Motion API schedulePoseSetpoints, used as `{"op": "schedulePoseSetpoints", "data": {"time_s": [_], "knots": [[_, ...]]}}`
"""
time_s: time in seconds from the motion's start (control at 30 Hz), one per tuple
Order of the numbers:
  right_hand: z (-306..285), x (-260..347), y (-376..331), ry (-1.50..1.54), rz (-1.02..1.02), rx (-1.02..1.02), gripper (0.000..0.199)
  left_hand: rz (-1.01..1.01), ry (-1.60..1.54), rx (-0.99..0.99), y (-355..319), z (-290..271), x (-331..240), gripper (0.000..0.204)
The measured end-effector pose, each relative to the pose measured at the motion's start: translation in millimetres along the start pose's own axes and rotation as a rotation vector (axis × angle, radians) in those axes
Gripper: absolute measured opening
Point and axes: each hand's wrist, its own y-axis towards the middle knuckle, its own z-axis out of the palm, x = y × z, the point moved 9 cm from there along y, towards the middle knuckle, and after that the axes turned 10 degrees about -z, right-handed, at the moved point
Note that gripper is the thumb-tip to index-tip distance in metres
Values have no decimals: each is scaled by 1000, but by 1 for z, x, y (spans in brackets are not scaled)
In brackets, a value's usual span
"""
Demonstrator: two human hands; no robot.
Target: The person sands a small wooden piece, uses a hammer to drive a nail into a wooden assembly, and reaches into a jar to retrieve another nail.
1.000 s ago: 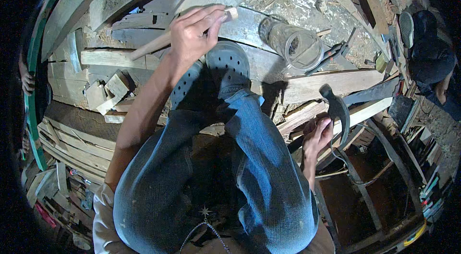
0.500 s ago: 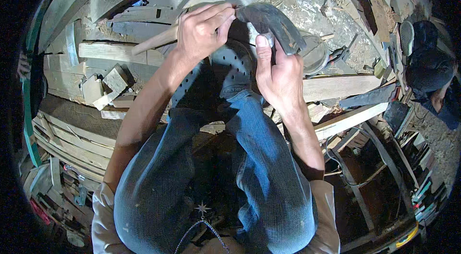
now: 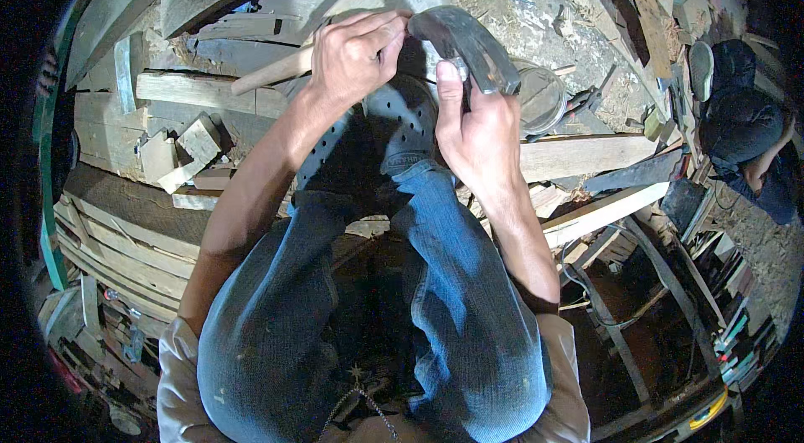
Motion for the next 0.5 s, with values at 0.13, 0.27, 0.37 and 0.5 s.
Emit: {"op": "schedulePoseSetpoints", "data": {"time_s": [0.13,0.27,0.37,0.5], "knots": [[-26,16,-6,174,-300,-353,37,7,-6,25,2,4,-7,13],[0,-2,-1,48,4,-19,34,26,-13,-22,1,1,-4,12],[-19,11,-7,153,-203,-271,34,23,-22,-33,0,1,-2,11],[-4,4,-5,36,-35,-33,33,-1,-23,-28,-6,3,-6,13]]}}
